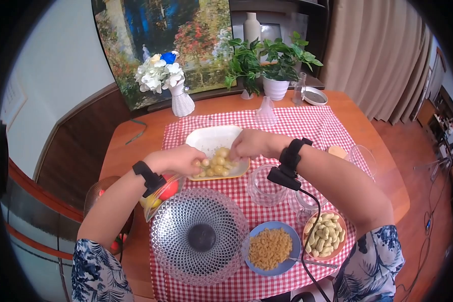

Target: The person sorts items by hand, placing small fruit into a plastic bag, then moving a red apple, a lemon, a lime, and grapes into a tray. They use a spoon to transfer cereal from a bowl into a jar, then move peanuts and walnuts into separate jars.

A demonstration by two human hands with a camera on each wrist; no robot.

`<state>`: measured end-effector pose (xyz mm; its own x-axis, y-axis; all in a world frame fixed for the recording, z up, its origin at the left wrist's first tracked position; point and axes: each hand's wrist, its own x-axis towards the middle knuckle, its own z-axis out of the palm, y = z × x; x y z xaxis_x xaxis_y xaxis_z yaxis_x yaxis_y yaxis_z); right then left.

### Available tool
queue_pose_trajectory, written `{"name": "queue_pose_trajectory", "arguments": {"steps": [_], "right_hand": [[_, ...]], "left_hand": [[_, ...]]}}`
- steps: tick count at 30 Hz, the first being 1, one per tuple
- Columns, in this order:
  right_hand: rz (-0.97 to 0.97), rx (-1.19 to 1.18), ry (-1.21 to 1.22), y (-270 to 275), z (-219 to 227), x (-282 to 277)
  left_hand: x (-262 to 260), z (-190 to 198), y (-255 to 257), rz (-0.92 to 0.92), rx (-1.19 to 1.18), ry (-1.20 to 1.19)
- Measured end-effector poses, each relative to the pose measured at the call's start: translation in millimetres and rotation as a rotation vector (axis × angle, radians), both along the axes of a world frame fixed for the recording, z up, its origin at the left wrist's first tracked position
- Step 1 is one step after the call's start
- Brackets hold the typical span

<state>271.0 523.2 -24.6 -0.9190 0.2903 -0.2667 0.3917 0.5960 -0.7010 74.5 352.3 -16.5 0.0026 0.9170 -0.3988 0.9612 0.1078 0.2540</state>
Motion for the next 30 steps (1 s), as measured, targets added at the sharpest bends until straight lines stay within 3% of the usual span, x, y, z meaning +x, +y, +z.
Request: {"name": "queue_pose_trajectory", "arguments": {"steps": [3, 5, 7, 13, 18, 20, 26, 30], "right_hand": [[-0.131, -0.384, 0.012, -12, 28, 0], [-0.168, -0.456, 0.02, -16, 41, -7], [-0.224, -0.571, 0.043, -21, 55, -15], [-0.187, -0.63, 0.133, -30, 102, -33], [-0.229, -0.627, 0.222, -45, 145, -26], [-0.247, -0.618, 0.255, -45, 153, -22], [-0.313, -0.479, 0.311, -25, 158, 3], [-0.311, -0.118, 0.216, -5, 118, 10]], "left_hand": [[-5, 8, -4, -0.017, -0.056, -0.066], [-9, 9, -9, -0.02, -0.078, -0.071], [-11, 8, -13, 0.005, 0.016, -0.367], [9, 32, -19, 0.2, 0.225, -0.668], [7, 31, -15, 0.223, 0.51, -0.742], [5, 34, -14, 0.332, 0.562, -0.804], [2, 67, -17, 0.246, 0.72, -0.37], [-8, 57, -10, 0.177, 0.669, -0.09]]}}
